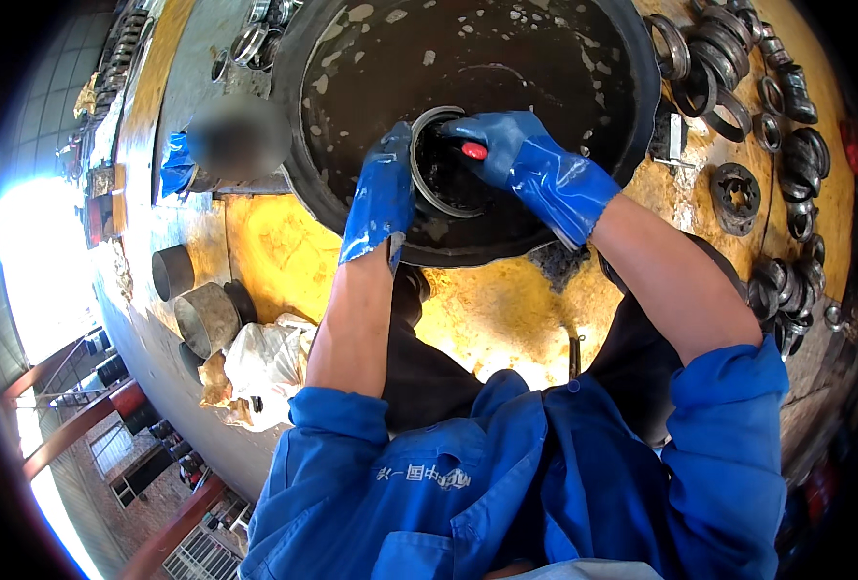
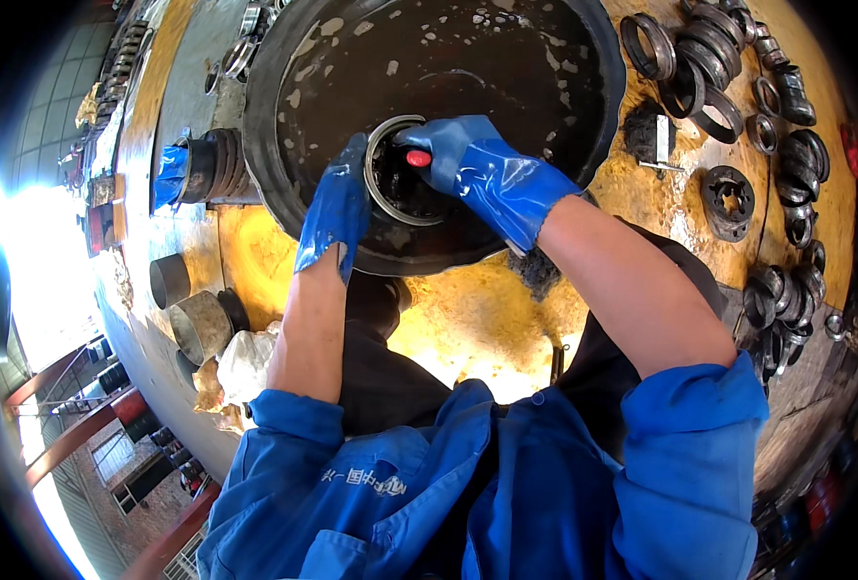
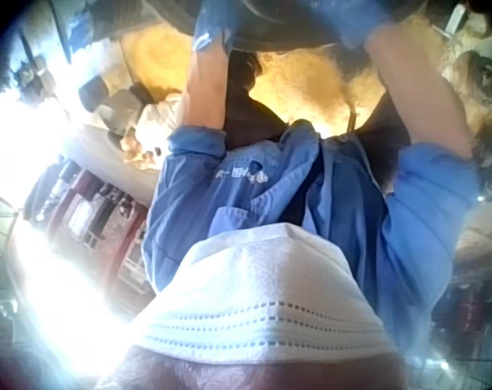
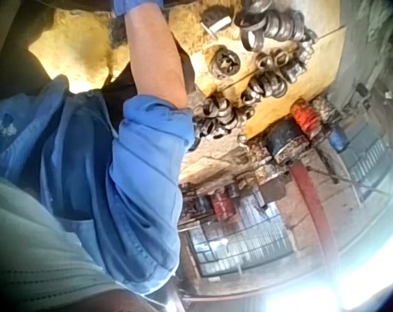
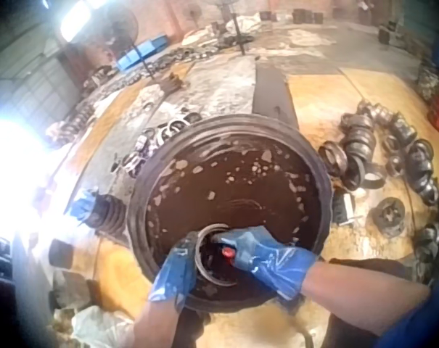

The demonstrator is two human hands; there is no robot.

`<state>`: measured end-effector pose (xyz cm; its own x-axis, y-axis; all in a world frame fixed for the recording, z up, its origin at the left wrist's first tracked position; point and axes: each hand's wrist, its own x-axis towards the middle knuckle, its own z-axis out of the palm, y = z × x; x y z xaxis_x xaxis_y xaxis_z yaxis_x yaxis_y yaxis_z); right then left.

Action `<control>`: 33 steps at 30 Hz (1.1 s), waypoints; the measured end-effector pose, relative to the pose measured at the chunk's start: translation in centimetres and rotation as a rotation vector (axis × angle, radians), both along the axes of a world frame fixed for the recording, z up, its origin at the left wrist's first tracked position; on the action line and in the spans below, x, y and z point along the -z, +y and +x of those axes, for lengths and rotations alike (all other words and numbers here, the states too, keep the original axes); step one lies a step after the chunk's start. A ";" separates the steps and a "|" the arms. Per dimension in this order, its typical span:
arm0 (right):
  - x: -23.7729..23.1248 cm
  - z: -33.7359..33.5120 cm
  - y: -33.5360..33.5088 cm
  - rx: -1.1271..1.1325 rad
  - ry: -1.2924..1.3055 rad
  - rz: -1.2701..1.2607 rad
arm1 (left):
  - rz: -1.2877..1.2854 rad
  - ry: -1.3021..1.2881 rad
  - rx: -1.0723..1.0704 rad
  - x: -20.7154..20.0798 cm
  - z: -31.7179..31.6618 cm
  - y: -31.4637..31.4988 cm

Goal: The person cleans various metal components by scrubbing them with a brush inside a large bucket of fluid.

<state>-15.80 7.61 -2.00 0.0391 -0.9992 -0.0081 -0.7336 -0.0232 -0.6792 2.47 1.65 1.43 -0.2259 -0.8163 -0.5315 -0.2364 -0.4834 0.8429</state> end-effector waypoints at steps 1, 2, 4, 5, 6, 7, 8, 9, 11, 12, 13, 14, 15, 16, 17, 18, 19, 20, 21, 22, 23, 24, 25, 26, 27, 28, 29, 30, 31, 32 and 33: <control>-0.4 0.0 -0.1 0.059 0.005 0.071 | 0.001 0.000 0.010 0.0 0.0 -0.1; -0.9 -0.1 -0.2 0.111 0.012 0.161 | 0.002 0.000 0.019 0.0 0.0 -0.1; -1.5 -0.1 -0.8 0.209 0.020 0.338 | -0.130 -0.059 0.128 0.7 0.9 -0.5; -1.6 -0.3 -0.8 0.206 0.014 0.340 | -0.262 -0.117 0.230 1.6 1.7 -0.9; -1.6 -0.3 -1.0 0.208 0.009 0.388 | -0.390 -0.173 0.333 1.7 1.9 -1.0; -1.6 -0.3 -1.1 0.209 0.005 0.436 | -0.258 -0.086 0.216 1.9 1.9 -0.9; -1.6 -0.2 -1.3 0.211 0.001 0.483 | -0.127 0.001 0.098 2.1 1.7 -0.5; -1.6 -0.2 -1.3 0.206 -0.009 0.513 | 0.004 0.091 -0.019 2.0 1.3 -0.3; -1.7 0.1 -1.3 0.196 -0.031 0.572 | -0.029 0.093 -0.013 1.8 0.9 -0.1; -2.5 0.0 -0.9 0.209 -0.126 0.579 | -0.043 0.094 -0.010 1.9 0.8 0.0; -4.0 0.0 -0.5 0.212 -0.226 0.584 | -0.062 0.073 0.005 2.1 1.2 -0.3; -4.8 0.1 -0.4 0.214 -0.326 0.588 | -0.081 0.050 0.020 2.5 1.8 -0.8; -4.6 -0.3 -0.1 0.237 -0.384 0.591 | -0.096 0.036 0.048 2.5 1.4 -1.0; -4.2 -0.6 0.2 0.259 -0.442 0.592 | -0.089 -0.002 0.047 2.4 1.2 -1.1; -3.6 -0.8 0.4 0.280 -0.501 0.593 | -0.082 -0.041 0.045 2.3 1.0 -1.1; -1.9 -0.6 0.2 0.311 -0.587 0.639 | -0.071 -0.086 0.045 2.0 0.6 -0.9; -1.0 -0.3 -0.5 0.343 -0.668 0.682 | -0.055 -0.066 0.033 0.3 -0.3 -0.1; -0.3 -0.8 0.0 0.327 -0.732 0.670 | -0.026 -0.026 0.010 0.5 -0.7 0.0; -0.9 -0.9 0.1 0.299 -0.798 0.659 | -0.003 0.010 -0.022 0.6 -0.5 0.0; -1.1 -0.7 0.2 0.345 -0.848 0.641 | 0.021 0.046 -0.054 0.7 -0.3 0.0; -1.2 -0.6 0.2 0.391 -0.897 0.624 | 0.013 0.056 -0.046 1.1 -0.1 0.0; -1.5 -0.5 0.1 0.437 -0.945 0.604 | 0.002 0.069 -0.038 1.2 0.0 -0.1; -1.8 -0.5 -0.1 0.534 -1.004 0.613 | -0.008 0.081 -0.030 1.3 0.1 -0.3; -2.2 -0.5 -0.3 0.632 -1.062 0.622 | -0.023 0.036 -0.030 1.5 0.3 -0.5; -2.3 -0.4 -0.7 0.729 -1.119 0.634 | -0.037 -0.010 -0.033 1.6 0.4 -0.6; -2.4 -0.6 -1.0 0.830 -1.172 0.640 | -0.053 -0.053 -0.032 1.6 0.3 -0.6; -0.2 -0.8 -2.2 0.918 -1.172 0.614 | -0.054 -0.006 -0.032 1.5 0.2 -0.6; 1.0 -0.4 -2.8 0.929 -1.211 0.594 | -0.055 0.038 -0.041 1.7 0.5 -0.6; 1.7 -0.2 -3.0 0.949 -1.248 0.570 | -0.054 0.086 -0.041 1.8 0.5 -0.6; 2.4 -0.1 -3.1 0.969 -1.286 0.545 | -0.044 0.075 -0.041 2.0 0.4 -0.7; 2.8 0.2 -3.1 0.944 -1.317 0.529 | -0.034 0.062 -0.040 2.1 0.4 -0.8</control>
<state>-15.58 4.52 -4.77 -0.2701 -0.5763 -0.7713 0.6639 0.4687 -0.5827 2.83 0.83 -0.64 -0.2247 -0.8428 -0.4891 -0.1642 -0.4620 0.8715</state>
